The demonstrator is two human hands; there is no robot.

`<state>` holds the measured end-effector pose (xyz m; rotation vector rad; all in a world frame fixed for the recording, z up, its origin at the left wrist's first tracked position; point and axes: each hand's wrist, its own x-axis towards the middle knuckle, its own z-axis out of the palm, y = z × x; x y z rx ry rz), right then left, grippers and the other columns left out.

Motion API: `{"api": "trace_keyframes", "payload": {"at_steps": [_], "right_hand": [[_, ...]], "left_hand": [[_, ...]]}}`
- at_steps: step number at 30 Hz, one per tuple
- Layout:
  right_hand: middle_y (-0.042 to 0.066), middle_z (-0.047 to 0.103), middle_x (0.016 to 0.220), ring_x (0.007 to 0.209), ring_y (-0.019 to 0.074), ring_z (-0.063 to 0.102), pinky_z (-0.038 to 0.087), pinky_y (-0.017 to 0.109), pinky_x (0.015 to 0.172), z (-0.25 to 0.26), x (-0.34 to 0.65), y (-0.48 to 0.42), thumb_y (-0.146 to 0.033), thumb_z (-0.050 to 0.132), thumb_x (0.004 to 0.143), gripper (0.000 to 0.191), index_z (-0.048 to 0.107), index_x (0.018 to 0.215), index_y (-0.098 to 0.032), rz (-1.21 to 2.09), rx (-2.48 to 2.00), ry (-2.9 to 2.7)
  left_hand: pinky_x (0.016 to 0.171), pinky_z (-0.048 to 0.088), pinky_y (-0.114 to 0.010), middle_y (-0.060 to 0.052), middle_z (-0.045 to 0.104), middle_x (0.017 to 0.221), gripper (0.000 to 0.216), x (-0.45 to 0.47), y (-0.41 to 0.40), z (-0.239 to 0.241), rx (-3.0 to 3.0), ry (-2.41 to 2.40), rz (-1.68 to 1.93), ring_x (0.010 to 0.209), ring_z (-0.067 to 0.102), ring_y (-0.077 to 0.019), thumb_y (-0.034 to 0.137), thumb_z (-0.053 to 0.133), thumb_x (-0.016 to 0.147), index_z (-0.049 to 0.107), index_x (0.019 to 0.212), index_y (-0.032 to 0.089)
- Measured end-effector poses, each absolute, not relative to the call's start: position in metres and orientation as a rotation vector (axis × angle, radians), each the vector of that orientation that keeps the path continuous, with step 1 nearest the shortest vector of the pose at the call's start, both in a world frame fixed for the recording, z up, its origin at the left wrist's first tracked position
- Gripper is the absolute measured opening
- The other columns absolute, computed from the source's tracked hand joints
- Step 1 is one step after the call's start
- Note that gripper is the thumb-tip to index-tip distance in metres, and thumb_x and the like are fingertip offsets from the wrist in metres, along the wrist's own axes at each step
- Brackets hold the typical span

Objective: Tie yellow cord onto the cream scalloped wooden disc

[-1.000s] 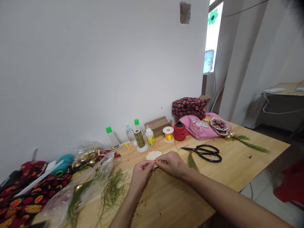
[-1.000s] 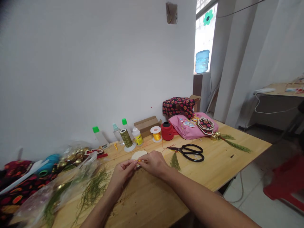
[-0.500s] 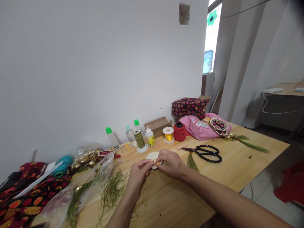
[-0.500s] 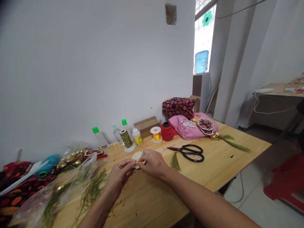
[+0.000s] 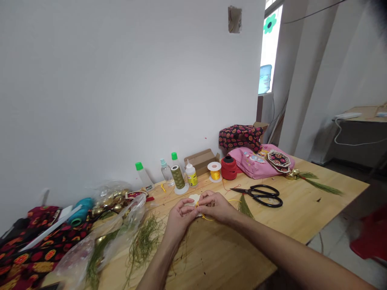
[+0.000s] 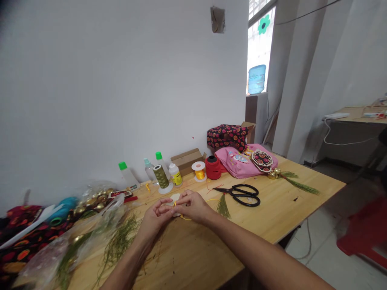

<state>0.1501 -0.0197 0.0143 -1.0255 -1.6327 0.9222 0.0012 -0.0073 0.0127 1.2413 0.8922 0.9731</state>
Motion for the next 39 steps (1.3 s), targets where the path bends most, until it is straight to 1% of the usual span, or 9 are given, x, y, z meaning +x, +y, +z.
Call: {"api": "trace_keyframes", "payload": {"at_steps": [9, 11, 16, 18, 20, 25, 31, 35, 39], "right_hand": [[0.001, 0.048, 0.074, 0.064, 0.0091, 0.042, 0.031, 0.022, 0.057, 0.039, 0.172, -0.026, -0.026, 0.059, 0.061, 0.014, 0.057, 0.056, -0.013, 1.354, -0.711, -1.366], [0.003, 0.050, 0.074, 0.069, 0.0112, 0.044, 0.032, 0.024, 0.062, 0.054, 0.195, -0.034, -0.027, 0.060, 0.060, 0.015, 0.058, 0.055, -0.013, 1.414, -0.461, -1.512], [-0.004, 0.050, 0.047, 0.042, 0.0052, 0.038, 0.031, 0.019, 0.047, 0.078, 0.252, -0.050, -0.045, 0.052, 0.065, 0.026, 0.060, 0.054, -0.023, 1.292, 0.726, -1.602], [-0.005, 0.050, 0.045, 0.040, 0.0054, 0.037, 0.030, 0.018, 0.044, 0.080, 0.255, -0.051, -0.053, 0.042, 0.069, 0.032, 0.062, 0.062, -0.028, 1.223, 0.548, -1.376], [-0.003, 0.054, 0.054, 0.048, 0.0081, 0.043, 0.033, 0.020, 0.047, 0.079, 0.241, -0.047, -0.053, 0.039, 0.071, 0.034, 0.062, 0.071, -0.028, 1.197, -0.138, -1.374], [0.004, 0.060, 0.071, 0.059, 0.0130, 0.050, 0.035, 0.023, 0.051, 0.053, 0.176, -0.033, -0.040, 0.060, 0.056, 0.039, 0.059, 0.087, -0.017, 0.714, -1.314, -1.946], [0.002, 0.062, 0.059, 0.050, 0.0102, 0.052, 0.034, 0.020, 0.046, 0.037, 0.168, -0.029, -0.009, 0.045, 0.063, 0.023, 0.063, 0.075, -0.015, 0.765, -1.401, -2.103], [0.001, 0.062, 0.058, 0.046, 0.0088, 0.052, 0.036, 0.019, 0.044, 0.038, 0.191, -0.017, -0.015, 0.044, 0.066, 0.020, 0.063, 0.073, -0.013, 1.260, -1.289, -1.924], [0.001, 0.059, 0.051, 0.042, 0.0075, 0.049, 0.035, 0.019, 0.043, 0.031, 0.207, -0.003, -0.026, 0.057, 0.061, 0.017, 0.059, 0.066, -0.010, 1.386, -1.239, -1.600]], "left_hand": [[0.053, 0.042, -0.018, -0.002, 0.065, 0.058, 0.026, 0.001, -0.006, 0.013, 1.236, 1.015, 0.991, 0.053, 0.057, -0.0100, 0.021, 0.070, 0.050, 0.058, 0.070, 0.012], [0.053, 0.042, -0.018, -0.003, 0.065, 0.058, 0.026, 0.000, -0.005, 0.012, 1.244, 1.022, 0.998, 0.053, 0.057, -0.0103, 0.021, 0.070, 0.050, 0.059, 0.071, 0.011], [0.054, 0.043, -0.020, -0.004, 0.065, 0.059, 0.026, 0.001, -0.006, 0.011, 1.275, 1.011, 0.994, 0.055, 0.058, -0.0122, 0.022, 0.070, 0.050, 0.059, 0.073, 0.012], [0.055, 0.044, -0.021, -0.004, 0.065, 0.059, 0.026, 0.002, -0.006, 0.011, 1.302, 1.023, 0.989, 0.056, 0.059, -0.0129, 0.022, 0.069, 0.050, 0.060, 0.072, 0.012], [0.055, 0.044, -0.021, -0.004, 0.065, 0.059, 0.026, 0.004, -0.007, 0.011, 1.342, 1.040, 0.991, 0.056, 0.058, -0.0133, 0.024, 0.069, 0.050, 0.061, 0.071, 0.012], [0.055, 0.044, -0.022, -0.006, 0.064, 0.065, 0.021, 0.004, -0.008, 0.009, 1.467, 1.026, 1.033, 0.059, 0.058, -0.0146, 0.024, 0.066, 0.053, 0.063, 0.071, 0.012], [0.055, 0.042, -0.022, -0.005, 0.065, 0.065, 0.018, 0.001, -0.008, 0.008, 1.577, 1.100, 1.050, 0.060, 0.057, -0.0152, 0.023, 0.063, 0.056, 0.064, 0.071, 0.014], [0.049, 0.039, -0.021, -0.005, 0.065, 0.062, 0.018, 0.002, -0.010, 0.010, 1.627, 1.137, 0.960, 0.056, 0.055, -0.0150, 0.028, 0.062, 0.057, 0.067, 0.068, 0.014], [0.044, 0.035, -0.020, -0.005, 0.065, 0.055, 0.021, 0.002, -0.011, 0.012, 1.521, 1.120, 0.883, 0.047, 0.052, -0.0129, 0.032, 0.061, 0.058, 0.068, 0.062, 0.011]]}}
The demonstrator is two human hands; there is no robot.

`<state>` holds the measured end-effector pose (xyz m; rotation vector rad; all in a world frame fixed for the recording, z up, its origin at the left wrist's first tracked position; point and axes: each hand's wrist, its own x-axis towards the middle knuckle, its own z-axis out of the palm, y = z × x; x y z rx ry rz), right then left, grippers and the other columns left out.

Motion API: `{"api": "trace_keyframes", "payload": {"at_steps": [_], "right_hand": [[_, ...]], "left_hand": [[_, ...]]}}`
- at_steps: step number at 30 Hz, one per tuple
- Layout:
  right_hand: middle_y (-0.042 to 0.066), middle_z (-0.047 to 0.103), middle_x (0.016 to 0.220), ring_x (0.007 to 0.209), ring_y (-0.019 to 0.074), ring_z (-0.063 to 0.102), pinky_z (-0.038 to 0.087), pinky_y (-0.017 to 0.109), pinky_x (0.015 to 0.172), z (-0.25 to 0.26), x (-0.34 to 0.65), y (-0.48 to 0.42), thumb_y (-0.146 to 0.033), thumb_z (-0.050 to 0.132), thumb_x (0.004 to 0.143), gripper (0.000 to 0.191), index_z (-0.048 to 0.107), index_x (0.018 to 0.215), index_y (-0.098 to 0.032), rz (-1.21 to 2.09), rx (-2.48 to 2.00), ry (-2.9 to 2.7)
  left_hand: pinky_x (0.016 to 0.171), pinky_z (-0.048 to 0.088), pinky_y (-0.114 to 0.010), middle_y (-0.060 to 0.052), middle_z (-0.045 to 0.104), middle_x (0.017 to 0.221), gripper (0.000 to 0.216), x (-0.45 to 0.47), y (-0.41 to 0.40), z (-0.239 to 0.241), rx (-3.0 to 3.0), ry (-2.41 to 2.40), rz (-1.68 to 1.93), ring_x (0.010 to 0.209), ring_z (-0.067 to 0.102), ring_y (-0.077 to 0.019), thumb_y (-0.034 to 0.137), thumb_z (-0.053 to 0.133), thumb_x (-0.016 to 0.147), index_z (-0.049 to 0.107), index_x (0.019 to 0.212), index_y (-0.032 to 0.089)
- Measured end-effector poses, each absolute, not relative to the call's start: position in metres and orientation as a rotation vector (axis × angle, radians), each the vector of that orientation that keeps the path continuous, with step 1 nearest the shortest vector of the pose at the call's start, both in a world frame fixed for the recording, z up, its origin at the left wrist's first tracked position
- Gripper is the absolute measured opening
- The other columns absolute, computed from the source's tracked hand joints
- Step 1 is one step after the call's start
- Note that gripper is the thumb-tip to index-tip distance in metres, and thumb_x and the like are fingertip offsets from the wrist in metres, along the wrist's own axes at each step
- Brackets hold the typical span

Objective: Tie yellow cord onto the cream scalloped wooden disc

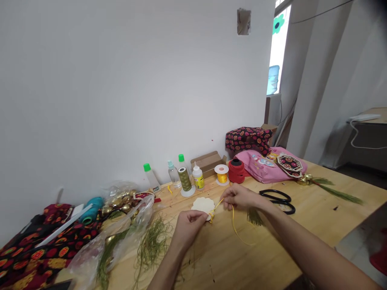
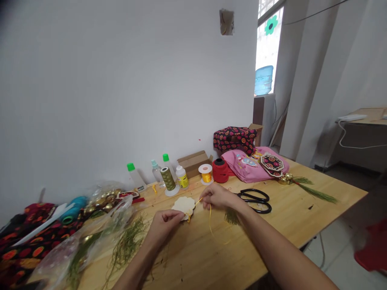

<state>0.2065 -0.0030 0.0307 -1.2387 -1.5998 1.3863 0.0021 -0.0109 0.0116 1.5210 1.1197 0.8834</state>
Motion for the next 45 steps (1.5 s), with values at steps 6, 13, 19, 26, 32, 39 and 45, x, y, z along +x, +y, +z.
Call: {"api": "trace_keyframes", "payload": {"at_steps": [6, 13, 19, 26, 32, 39, 45], "right_hand": [[0.003, 0.062, 0.063, 0.055, 0.0084, 0.054, 0.039, 0.022, 0.055, 0.035, 0.210, -0.005, -0.031, 0.061, 0.060, 0.025, 0.059, 0.074, -0.010, 1.397, -0.976, -1.376], [0.004, 0.062, 0.073, 0.069, 0.0119, 0.058, 0.041, 0.028, 0.068, 0.042, 0.187, -0.023, -0.032, 0.058, 0.066, 0.023, 0.058, 0.078, -0.013, 1.560, -0.709, -1.233], [0.003, 0.061, 0.070, 0.064, 0.0105, 0.057, 0.041, 0.027, 0.068, 0.036, 0.178, -0.023, -0.028, 0.058, 0.067, 0.019, 0.056, 0.078, -0.013, 1.646, -0.596, -1.117], [0.002, 0.060, 0.067, 0.066, 0.0112, 0.056, 0.040, 0.025, 0.066, 0.033, 0.175, -0.021, -0.029, 0.059, 0.067, 0.021, 0.056, 0.080, -0.013, 1.590, -0.581, -1.033], [-0.002, 0.055, 0.057, 0.056, 0.0096, 0.055, 0.040, 0.023, 0.060, 0.026, 0.171, -0.019, -0.026, 0.059, 0.066, 0.019, 0.056, 0.079, -0.013, 1.604, -0.548, -1.059], [-0.003, 0.055, 0.056, 0.053, 0.0086, 0.057, 0.042, 0.022, 0.057, 0.026, 0.171, -0.020, -0.021, 0.056, 0.069, 0.014, 0.054, 0.080, -0.013, 1.611, -0.527, -0.973], [-0.003, 0.056, 0.058, 0.058, 0.0078, 0.058, 0.044, 0.019, 0.058, 0.022, 0.178, -0.012, -0.015, 0.054, 0.071, 0.014, 0.052, 0.084, -0.014, 1.640, -0.477, -0.731]], "left_hand": [[0.048, 0.037, -0.019, -0.006, 0.067, 0.061, 0.023, 0.002, -0.007, 0.008, 1.436, 1.105, 0.925, 0.051, 0.054, -0.0130, 0.032, 0.063, 0.057, 0.067, 0.067, 0.012], [0.049, 0.038, -0.021, -0.005, 0.067, 0.063, 0.026, 0.003, -0.008, 0.008, 1.433, 1.029, 0.872, 0.052, 0.054, -0.0139, 0.034, 0.061, 0.058, 0.067, 0.072, 0.012], [0.052, 0.038, -0.019, -0.003, 0.064, 0.063, 0.023, 0.006, -0.007, 0.007, 1.442, 1.009, 0.966, 0.054, 0.053, -0.0121, 0.032, 0.063, 0.058, 0.064, 0.069, 0.012], [0.040, 0.027, -0.017, 0.005, 0.048, 0.041, 0.025, 0.011, -0.008, 0.008, 1.450, 1.041, 0.990, 0.037, 0.039, -0.0064, 0.035, 0.062, 0.058, 0.060, 0.069, 0.012], [0.040, 0.026, -0.017, 0.005, 0.047, 0.039, 0.021, 0.013, -0.009, 0.010, 1.474, 1.083, 0.953, 0.037, 0.038, -0.0067, 0.032, 0.062, 0.056, 0.061, 0.062, 0.012], [0.041, 0.028, -0.019, 0.003, 0.052, 0.041, 0.018, 0.012, -0.008, 0.009, 1.496, 1.120, 1.022, 0.037, 0.042, -0.0086, 0.030, 0.064, 0.053, 0.061, 0.055, 0.013], [0.039, 0.026, -0.016, 0.002, 0.053, 0.039, 0.020, 0.012, -0.009, 0.011, 1.312, 1.004, 1.037, 0.035, 0.042, -0.0057, 0.029, 0.062, 0.058, 0.060, 0.067, 0.010]]}}
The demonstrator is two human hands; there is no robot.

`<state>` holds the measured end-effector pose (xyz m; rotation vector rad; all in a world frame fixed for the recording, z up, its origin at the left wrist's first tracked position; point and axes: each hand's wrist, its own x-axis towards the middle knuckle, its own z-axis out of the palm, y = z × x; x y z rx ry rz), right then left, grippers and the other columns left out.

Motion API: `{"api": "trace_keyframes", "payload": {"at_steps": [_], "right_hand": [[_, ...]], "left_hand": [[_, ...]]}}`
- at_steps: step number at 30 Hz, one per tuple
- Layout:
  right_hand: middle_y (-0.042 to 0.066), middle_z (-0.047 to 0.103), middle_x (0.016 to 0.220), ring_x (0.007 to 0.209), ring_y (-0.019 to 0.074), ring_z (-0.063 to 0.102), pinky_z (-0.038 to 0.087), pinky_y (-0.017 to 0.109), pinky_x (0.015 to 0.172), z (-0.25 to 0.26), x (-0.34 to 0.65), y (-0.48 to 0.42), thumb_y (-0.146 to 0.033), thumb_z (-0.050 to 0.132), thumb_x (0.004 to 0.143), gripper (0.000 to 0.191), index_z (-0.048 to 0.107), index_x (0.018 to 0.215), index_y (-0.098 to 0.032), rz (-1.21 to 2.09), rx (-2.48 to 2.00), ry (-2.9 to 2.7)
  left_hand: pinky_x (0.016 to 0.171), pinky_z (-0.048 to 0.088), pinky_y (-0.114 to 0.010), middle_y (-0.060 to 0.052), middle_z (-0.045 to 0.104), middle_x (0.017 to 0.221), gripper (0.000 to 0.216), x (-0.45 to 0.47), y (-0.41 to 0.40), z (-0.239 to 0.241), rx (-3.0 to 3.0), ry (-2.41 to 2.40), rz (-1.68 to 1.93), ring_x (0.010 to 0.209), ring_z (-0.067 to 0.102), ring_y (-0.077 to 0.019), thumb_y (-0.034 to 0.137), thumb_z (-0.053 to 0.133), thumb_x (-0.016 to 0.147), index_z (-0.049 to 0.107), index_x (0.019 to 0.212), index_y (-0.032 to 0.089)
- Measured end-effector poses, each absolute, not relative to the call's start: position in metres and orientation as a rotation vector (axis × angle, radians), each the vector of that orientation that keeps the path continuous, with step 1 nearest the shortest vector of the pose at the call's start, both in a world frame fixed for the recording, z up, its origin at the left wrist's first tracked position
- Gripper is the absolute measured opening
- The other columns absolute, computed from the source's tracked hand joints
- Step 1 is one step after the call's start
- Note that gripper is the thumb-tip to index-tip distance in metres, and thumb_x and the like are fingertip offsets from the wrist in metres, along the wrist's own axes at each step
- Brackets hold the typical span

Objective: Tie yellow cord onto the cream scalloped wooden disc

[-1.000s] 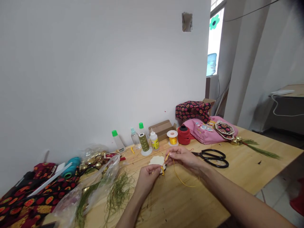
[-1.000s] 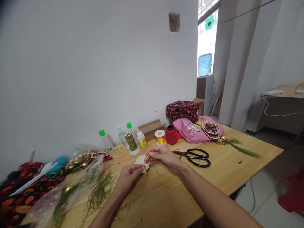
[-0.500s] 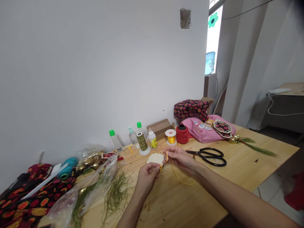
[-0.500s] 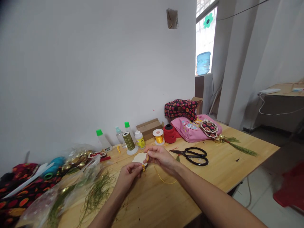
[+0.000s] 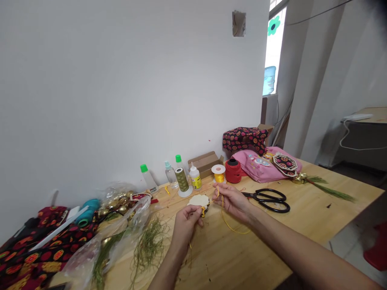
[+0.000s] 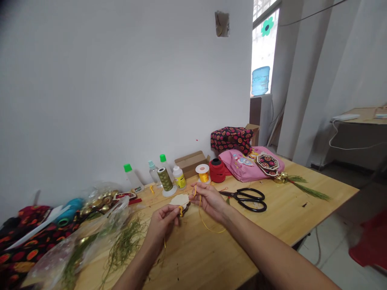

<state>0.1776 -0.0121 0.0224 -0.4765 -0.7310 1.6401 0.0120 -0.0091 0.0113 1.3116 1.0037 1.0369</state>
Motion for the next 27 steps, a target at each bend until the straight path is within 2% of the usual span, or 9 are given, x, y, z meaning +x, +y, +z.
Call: {"api": "trace_keyframes", "payload": {"at_steps": [4, 6, 10, 14, 19, 24, 27], "right_hand": [[-0.003, 0.057, 0.057, 0.055, 0.0062, 0.057, 0.045, 0.016, 0.054, 0.018, 0.179, -0.009, -0.012, 0.049, 0.074, 0.012, 0.050, 0.087, -0.014, 1.724, -0.464, -0.665], [-0.003, 0.057, 0.057, 0.053, 0.0058, 0.056, 0.045, 0.016, 0.053, 0.016, 0.179, -0.008, -0.011, 0.047, 0.075, 0.012, 0.049, 0.087, -0.014, 1.745, -0.471, -0.642], [-0.004, 0.056, 0.057, 0.052, 0.0056, 0.056, 0.047, 0.018, 0.052, 0.014, 0.178, -0.007, -0.010, 0.047, 0.076, 0.013, 0.048, 0.088, -0.015, 1.768, -0.463, -0.603], [-0.005, 0.055, 0.055, 0.048, 0.0052, 0.055, 0.047, 0.018, 0.052, 0.014, 0.178, -0.008, -0.009, 0.047, 0.075, 0.014, 0.049, 0.087, -0.013, 1.780, -0.466, -0.596], [-0.003, 0.056, 0.054, 0.047, 0.0059, 0.055, 0.048, 0.019, 0.054, 0.015, 0.177, -0.010, -0.007, 0.047, 0.074, 0.014, 0.051, 0.086, -0.011, 1.735, -0.498, -0.679], [-0.004, 0.054, 0.052, 0.045, 0.0047, 0.053, 0.048, 0.020, 0.056, 0.015, 0.175, -0.012, -0.007, 0.049, 0.072, 0.013, 0.052, 0.085, -0.010, 1.746, -0.488, -0.749], [-0.004, 0.054, 0.053, 0.046, 0.0042, 0.053, 0.048, 0.020, 0.057, 0.015, 0.176, -0.012, -0.007, 0.050, 0.071, 0.014, 0.052, 0.084, -0.010, 1.755, -0.483, -0.742]], "left_hand": [[0.030, 0.010, -0.015, 0.004, 0.052, 0.035, 0.023, 0.014, -0.012, 0.016, 1.170, 0.982, 0.950, 0.022, 0.024, -0.0009, 0.030, 0.061, 0.058, 0.057, 0.068, 0.010], [0.028, 0.006, -0.015, 0.003, 0.053, 0.036, 0.022, 0.015, -0.014, 0.020, 1.139, 0.965, 0.909, 0.021, 0.021, -0.0001, 0.031, 0.059, 0.059, 0.055, 0.067, 0.011], [0.026, 0.010, -0.014, 0.002, 0.055, 0.043, 0.019, 0.017, -0.017, 0.023, 1.151, 0.895, 0.897, 0.023, 0.030, -0.0017, 0.031, 0.057, 0.060, 0.051, 0.062, 0.013], [0.026, 0.014, -0.014, 0.006, 0.049, 0.037, 0.016, 0.020, -0.016, 0.015, 1.287, 0.955, 0.897, 0.023, 0.028, -0.0023, 0.029, 0.054, 0.060, 0.047, 0.057, 0.015], [0.030, 0.019, -0.014, 0.004, 0.054, 0.045, 0.009, 0.019, -0.012, 0.004, 1.486, 1.094, 0.896, 0.028, 0.032, -0.0028, 0.021, 0.050, 0.061, 0.046, 0.056, 0.015], [0.030, 0.017, -0.015, 0.008, 0.043, 0.033, 0.011, 0.018, -0.013, 0.006, 1.531, 1.140, 0.886, 0.027, 0.028, -0.0037, 0.022, 0.049, 0.063, 0.048, 0.055, 0.015], [0.029, 0.016, -0.015, 0.008, 0.042, 0.032, 0.013, 0.018, -0.015, 0.011, 1.479, 1.110, 0.865, 0.025, 0.027, -0.0034, 0.026, 0.050, 0.063, 0.049, 0.056, 0.015]]}}
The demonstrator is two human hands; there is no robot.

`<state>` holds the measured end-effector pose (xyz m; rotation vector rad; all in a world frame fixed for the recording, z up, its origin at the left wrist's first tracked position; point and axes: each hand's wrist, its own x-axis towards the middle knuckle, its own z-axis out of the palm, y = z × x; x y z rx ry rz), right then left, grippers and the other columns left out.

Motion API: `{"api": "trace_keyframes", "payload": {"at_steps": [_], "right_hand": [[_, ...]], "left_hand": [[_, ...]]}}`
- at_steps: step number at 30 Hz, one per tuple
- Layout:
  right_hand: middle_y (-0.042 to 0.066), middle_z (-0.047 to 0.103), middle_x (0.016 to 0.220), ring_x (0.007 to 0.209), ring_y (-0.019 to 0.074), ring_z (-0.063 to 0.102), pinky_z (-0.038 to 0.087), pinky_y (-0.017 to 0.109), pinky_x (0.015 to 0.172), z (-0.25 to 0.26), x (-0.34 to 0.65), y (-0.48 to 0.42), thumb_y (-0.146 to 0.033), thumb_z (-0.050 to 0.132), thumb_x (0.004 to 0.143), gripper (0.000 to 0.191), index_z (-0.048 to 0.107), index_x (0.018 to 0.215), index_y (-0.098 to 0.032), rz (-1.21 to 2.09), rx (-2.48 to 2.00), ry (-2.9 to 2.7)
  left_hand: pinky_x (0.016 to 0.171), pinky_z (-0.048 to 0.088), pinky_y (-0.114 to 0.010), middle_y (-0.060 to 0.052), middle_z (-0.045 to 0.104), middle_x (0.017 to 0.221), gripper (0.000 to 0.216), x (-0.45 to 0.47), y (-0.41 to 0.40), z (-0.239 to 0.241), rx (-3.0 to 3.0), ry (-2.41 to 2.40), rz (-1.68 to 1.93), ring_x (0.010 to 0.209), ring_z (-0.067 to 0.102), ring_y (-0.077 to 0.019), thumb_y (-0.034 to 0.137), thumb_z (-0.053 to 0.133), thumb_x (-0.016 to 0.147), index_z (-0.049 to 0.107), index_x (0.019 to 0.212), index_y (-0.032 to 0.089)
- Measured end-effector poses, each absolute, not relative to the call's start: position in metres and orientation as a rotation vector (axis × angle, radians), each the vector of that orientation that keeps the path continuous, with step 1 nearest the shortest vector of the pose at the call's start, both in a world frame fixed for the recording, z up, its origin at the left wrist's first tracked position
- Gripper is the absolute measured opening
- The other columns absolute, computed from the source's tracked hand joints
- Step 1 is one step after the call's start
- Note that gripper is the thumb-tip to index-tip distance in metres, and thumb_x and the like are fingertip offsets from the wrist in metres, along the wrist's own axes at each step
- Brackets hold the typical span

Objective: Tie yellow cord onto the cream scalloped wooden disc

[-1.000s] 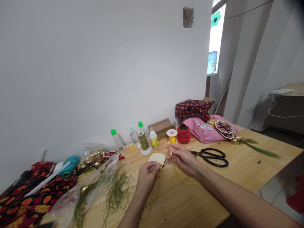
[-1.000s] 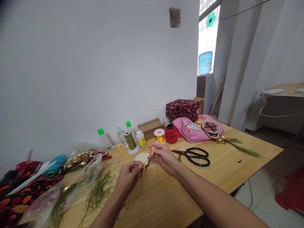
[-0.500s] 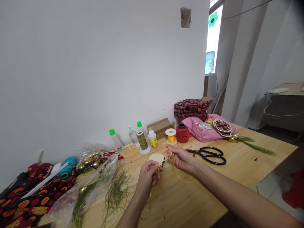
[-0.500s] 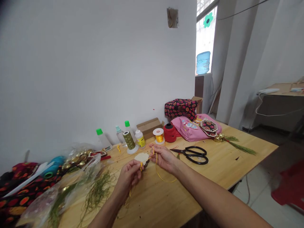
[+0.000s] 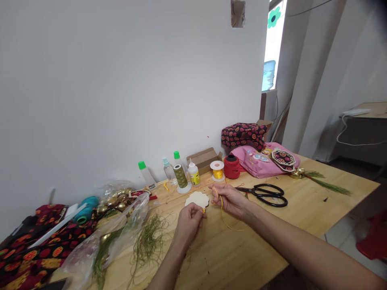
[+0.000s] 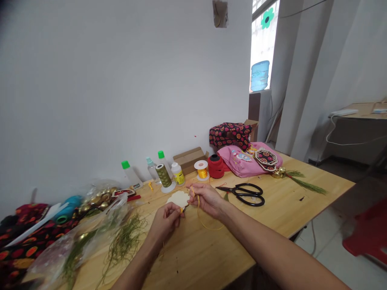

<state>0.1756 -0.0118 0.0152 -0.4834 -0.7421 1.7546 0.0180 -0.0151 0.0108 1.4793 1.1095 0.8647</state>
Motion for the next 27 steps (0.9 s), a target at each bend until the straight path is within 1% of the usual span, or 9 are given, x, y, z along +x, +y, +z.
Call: {"api": "trace_keyframes", "payload": {"at_steps": [4, 8, 11, 14, 16, 19, 21, 24, 27], "right_hand": [[-0.004, 0.054, 0.056, 0.048, 0.0041, 0.053, 0.047, 0.019, 0.058, 0.016, 0.179, -0.009, -0.007, 0.050, 0.071, 0.015, 0.053, 0.086, -0.011, 1.724, -0.476, -0.685], [-0.003, 0.055, 0.057, 0.053, 0.0063, 0.056, 0.046, 0.020, 0.058, 0.017, 0.183, -0.007, -0.010, 0.050, 0.071, 0.015, 0.053, 0.086, -0.013, 1.649, -0.592, -0.639], [0.000, 0.056, 0.062, 0.055, 0.0073, 0.056, 0.046, 0.021, 0.058, 0.018, 0.185, -0.007, -0.013, 0.052, 0.070, 0.015, 0.055, 0.084, -0.013, 1.529, -0.736, -0.663], [0.001, 0.055, 0.066, 0.047, 0.0053, 0.051, 0.043, 0.021, 0.051, 0.018, 0.185, -0.006, -0.015, 0.051, 0.067, 0.014, 0.056, 0.080, -0.013, 1.408, -0.898, -0.728], [0.001, 0.055, 0.069, 0.045, 0.0053, 0.047, 0.042, 0.022, 0.049, 0.018, 0.184, -0.005, -0.012, 0.049, 0.064, 0.016, 0.057, 0.078, -0.014, 1.278, -1.030, -0.841], [0.003, 0.056, 0.084, 0.070, 0.0123, 0.052, 0.042, 0.028, 0.067, 0.021, 0.180, -0.009, -0.001, 0.046, 0.054, 0.032, 0.058, 0.080, -0.016, 0.921, -1.090, -1.226], [0.003, 0.054, 0.096, 0.091, 0.0160, 0.047, 0.035, 0.032, 0.081, 0.025, 0.175, -0.015, 0.000, 0.045, 0.052, 0.041, 0.058, 0.086, -0.019, 0.686, -0.983, -1.541], [0.005, 0.052, 0.100, 0.095, 0.0170, 0.045, 0.033, 0.032, 0.083, 0.030, 0.167, -0.025, -0.008, 0.050, 0.059, 0.036, 0.057, 0.093, -0.020, 0.493, -0.866, -1.838], [0.005, 0.057, 0.085, 0.080, 0.0149, 0.050, 0.038, 0.027, 0.071, 0.026, 0.161, -0.028, -0.023, 0.051, 0.069, 0.023, 0.059, 0.090, -0.019, 0.449, -0.926, -1.967]], "left_hand": [[0.028, 0.015, -0.015, 0.005, 0.050, 0.040, 0.020, 0.016, -0.018, 0.017, 1.419, 1.005, 0.834, 0.025, 0.028, -0.0026, 0.034, 0.054, 0.062, 0.050, 0.061, 0.014], [0.031, 0.015, -0.015, 0.003, 0.054, 0.045, 0.022, 0.014, -0.017, 0.016, 1.470, 1.001, 0.850, 0.029, 0.030, -0.0031, 0.033, 0.056, 0.063, 0.053, 0.069, 0.013], [0.035, 0.017, -0.016, 0.005, 0.048, 0.041, 0.021, 0.012, -0.016, 0.012, 1.515, 1.024, 0.871, 0.033, 0.033, -0.0046, 0.033, 0.055, 0.064, 0.054, 0.072, 0.013], [0.037, 0.017, -0.016, 0.008, 0.039, 0.038, 0.019, 0.008, -0.013, 0.007, 1.555, 1.064, 0.883, 0.034, 0.031, -0.0048, 0.033, 0.054, 0.065, 0.054, 0.069, 0.014], [0.037, 0.017, -0.016, 0.007, 0.041, 0.041, 0.018, 0.005, -0.011, 0.005, 1.585, 1.093, 0.894, 0.036, 0.032, -0.0049, 0.033, 0.053, 0.066, 0.053, 0.067, 0.014], [0.040, 0.022, -0.016, 0.004, 0.047, 0.049, 0.018, 0.001, -0.007, 0.003, 1.614, 1.108, 0.930, 0.041, 0.037, -0.0060, 0.032, 0.053, 0.066, 0.053, 0.067, 0.014], [0.042, 0.026, -0.016, 0.003, 0.050, 0.053, 0.018, 0.000, -0.006, 0.003, 1.616, 1.103, 0.947, 0.044, 0.040, -0.0070, 0.032, 0.053, 0.066, 0.054, 0.068, 0.014], [0.045, 0.030, -0.017, 0.002, 0.052, 0.056, 0.016, 0.001, -0.005, 0.006, 1.617, 1.087, 0.966, 0.047, 0.043, -0.0087, 0.030, 0.054, 0.064, 0.055, 0.066, 0.013], [0.047, 0.032, -0.018, 0.001, 0.054, 0.057, 0.015, 0.003, -0.006, 0.009, 1.627, 1.085, 0.973, 0.049, 0.045, -0.0099, 0.028, 0.056, 0.062, 0.057, 0.065, 0.013]]}}
